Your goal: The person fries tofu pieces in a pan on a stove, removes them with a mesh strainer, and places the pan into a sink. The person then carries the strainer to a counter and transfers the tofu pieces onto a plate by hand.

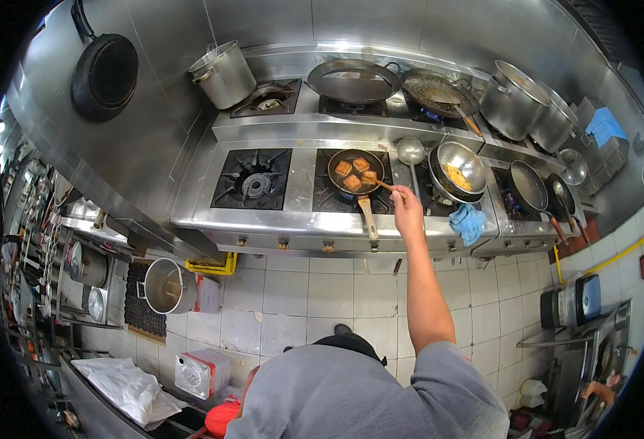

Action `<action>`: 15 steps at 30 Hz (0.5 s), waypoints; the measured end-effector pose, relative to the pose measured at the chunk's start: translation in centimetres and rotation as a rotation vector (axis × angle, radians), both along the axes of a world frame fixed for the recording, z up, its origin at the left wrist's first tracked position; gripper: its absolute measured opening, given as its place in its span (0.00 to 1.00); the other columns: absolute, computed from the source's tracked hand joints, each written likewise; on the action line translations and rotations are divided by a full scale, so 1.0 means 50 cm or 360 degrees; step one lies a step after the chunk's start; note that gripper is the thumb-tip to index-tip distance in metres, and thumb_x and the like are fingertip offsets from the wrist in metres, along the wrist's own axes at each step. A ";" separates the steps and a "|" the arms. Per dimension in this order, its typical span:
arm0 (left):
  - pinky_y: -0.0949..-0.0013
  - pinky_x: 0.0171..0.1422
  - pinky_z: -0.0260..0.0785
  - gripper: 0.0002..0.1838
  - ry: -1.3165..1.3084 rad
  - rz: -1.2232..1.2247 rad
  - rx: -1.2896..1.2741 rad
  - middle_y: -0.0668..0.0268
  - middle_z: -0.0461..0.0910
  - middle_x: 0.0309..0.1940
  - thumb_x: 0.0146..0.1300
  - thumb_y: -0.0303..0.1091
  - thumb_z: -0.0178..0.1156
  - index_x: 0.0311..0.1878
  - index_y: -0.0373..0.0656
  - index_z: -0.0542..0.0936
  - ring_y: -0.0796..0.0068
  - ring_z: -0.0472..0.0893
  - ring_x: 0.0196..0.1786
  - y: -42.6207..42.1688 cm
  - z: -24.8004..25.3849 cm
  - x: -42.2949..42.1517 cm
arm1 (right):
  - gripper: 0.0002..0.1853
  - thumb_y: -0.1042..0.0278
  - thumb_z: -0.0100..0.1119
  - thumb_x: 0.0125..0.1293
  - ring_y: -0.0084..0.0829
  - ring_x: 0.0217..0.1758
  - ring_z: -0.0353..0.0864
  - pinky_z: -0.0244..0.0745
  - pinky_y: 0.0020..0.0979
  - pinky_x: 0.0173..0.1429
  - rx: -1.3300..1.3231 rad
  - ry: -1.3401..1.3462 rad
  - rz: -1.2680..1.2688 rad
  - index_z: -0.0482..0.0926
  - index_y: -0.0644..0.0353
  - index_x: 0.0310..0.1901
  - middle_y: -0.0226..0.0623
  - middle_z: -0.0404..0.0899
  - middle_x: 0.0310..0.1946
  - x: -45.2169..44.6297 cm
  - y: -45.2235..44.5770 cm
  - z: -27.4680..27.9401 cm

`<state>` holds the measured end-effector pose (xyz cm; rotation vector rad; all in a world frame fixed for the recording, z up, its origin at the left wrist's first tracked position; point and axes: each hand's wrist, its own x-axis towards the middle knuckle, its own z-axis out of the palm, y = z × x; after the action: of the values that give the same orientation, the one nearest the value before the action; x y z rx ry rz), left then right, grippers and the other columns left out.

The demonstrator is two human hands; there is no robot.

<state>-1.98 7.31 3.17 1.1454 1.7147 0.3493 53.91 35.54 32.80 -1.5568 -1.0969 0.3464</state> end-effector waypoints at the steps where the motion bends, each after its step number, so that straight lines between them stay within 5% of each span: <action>1: 0.65 0.46 0.71 0.16 0.0000 0.0002 0.0000 0.55 0.82 0.34 0.54 0.42 0.59 0.39 0.39 0.81 0.64 0.81 0.40 0.002 0.010 0.005 | 0.10 0.65 0.51 0.66 0.18 0.31 0.72 0.69 0.21 0.38 -0.0036 0.0002 -0.0008 0.77 0.60 0.43 0.29 0.78 0.28 0.000 -0.001 0.000; 6: 0.66 0.46 0.71 0.16 -0.0120 0.0264 -0.0179 0.56 0.82 0.33 0.54 0.41 0.60 0.38 0.38 0.81 0.66 0.81 0.40 0.002 -0.020 0.001 | 0.10 0.65 0.51 0.66 0.18 0.31 0.73 0.69 0.22 0.38 -0.0081 0.0069 -0.0014 0.77 0.60 0.43 0.30 0.78 0.28 -0.005 -0.007 0.009; 15: 0.66 0.47 0.71 0.16 -0.0043 0.0057 0.0010 0.55 0.82 0.34 0.54 0.41 0.59 0.39 0.37 0.81 0.66 0.81 0.40 -0.003 0.008 0.004 | 0.10 0.65 0.51 0.66 0.18 0.31 0.73 0.69 0.21 0.38 -0.0047 0.0007 0.0041 0.77 0.59 0.42 0.30 0.78 0.28 -0.011 -0.004 0.004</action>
<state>-1.77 7.17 3.56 1.1111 1.7132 0.3911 53.38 35.34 33.00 -1.5685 -1.1136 0.3853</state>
